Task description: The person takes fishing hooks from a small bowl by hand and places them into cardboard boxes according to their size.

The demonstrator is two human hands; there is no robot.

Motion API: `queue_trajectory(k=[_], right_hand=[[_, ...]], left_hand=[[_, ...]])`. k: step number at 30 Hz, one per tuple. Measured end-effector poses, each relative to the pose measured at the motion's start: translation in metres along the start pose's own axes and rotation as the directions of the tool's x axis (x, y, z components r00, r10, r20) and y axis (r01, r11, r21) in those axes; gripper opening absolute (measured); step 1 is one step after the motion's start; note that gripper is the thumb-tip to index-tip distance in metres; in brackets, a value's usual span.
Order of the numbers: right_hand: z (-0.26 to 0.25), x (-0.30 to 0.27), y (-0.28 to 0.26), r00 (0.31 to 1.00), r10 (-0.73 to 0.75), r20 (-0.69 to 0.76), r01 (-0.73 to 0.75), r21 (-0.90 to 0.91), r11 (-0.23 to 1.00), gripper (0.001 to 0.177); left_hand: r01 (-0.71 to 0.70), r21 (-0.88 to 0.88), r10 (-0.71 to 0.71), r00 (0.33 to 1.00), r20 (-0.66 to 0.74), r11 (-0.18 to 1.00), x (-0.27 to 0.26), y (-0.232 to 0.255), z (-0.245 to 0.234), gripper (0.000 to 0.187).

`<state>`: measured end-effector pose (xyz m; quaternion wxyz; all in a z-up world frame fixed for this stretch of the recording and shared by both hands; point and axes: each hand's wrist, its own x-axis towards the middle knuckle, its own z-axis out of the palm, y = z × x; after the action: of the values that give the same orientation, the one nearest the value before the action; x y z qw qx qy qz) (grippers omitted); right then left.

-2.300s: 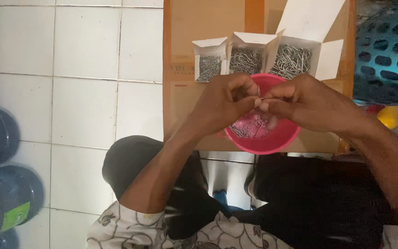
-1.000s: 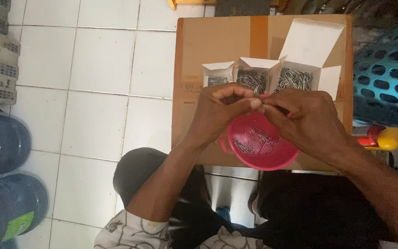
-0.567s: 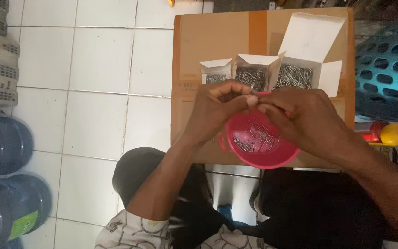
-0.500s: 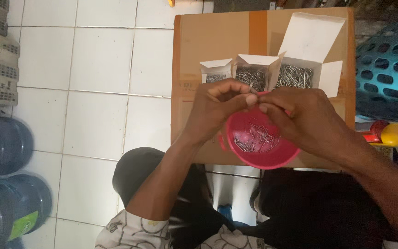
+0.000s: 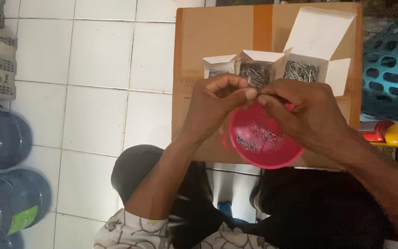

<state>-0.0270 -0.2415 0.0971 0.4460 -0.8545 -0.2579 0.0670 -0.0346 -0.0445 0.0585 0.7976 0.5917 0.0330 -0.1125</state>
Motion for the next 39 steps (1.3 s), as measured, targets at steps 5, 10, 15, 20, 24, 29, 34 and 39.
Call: queue_trajectory(k=[5, 10, 15, 20, 24, 29, 34, 39], right_hand=[[-0.005, 0.004, 0.019, 0.997, -0.083, 0.004, 0.081, -0.305, 0.949, 0.012], [0.001, 0.005, 0.059, 0.991, 0.02, 0.136, 0.073, -0.649, 0.757, 0.015], [0.011, 0.017, 0.06, 0.939, 0.271, 0.212, 0.085, -0.906, 0.414, 0.015], [0.019, 0.013, 0.08, 0.979, 0.096, 0.179, 0.154, -0.962, 0.225, 0.005], [0.025, 0.023, 0.061, 0.953, -0.151, 0.263, 0.294, -0.68, 0.672, 0.013], [0.061, 0.054, 0.051, 0.893, -0.239, 0.382, 0.391, -0.393, 0.832, 0.009], [0.089, 0.086, 0.09, 0.893, -0.072, 0.444, 0.381, -0.664, 0.643, 0.005], [0.1, 0.102, 0.119, 0.872, -0.114, 0.475, 0.48, -0.787, 0.388, 0.017]], left_hand=[[-0.105, 0.132, 0.116, 0.99, -0.076, 0.986, 0.004, 0.004, -0.015, 0.012], [-0.121, 0.109, 0.146, 0.955, -0.257, 0.987, -0.004, 0.029, -0.025, 0.011], [-0.204, 0.11, 0.23, 0.908, -0.349, 0.973, -0.011, 0.037, -0.036, 0.01], [-0.296, 0.121, 0.32, 0.884, -0.342, 0.947, -0.013, 0.038, -0.039, 0.006], [-0.397, 0.146, 0.423, 0.841, -0.338, 0.906, -0.017, 0.038, -0.044, 0.003], [-0.396, 0.159, 0.426, 0.822, -0.379, 0.905, -0.015, 0.037, -0.042, 0.005], [-0.422, 0.218, 0.475, 0.792, -0.383, 0.88, -0.018, 0.038, -0.045, 0.003], [-0.388, 0.238, 0.453, 0.797, -0.399, 0.891, -0.02, 0.044, -0.05, 0.006]])
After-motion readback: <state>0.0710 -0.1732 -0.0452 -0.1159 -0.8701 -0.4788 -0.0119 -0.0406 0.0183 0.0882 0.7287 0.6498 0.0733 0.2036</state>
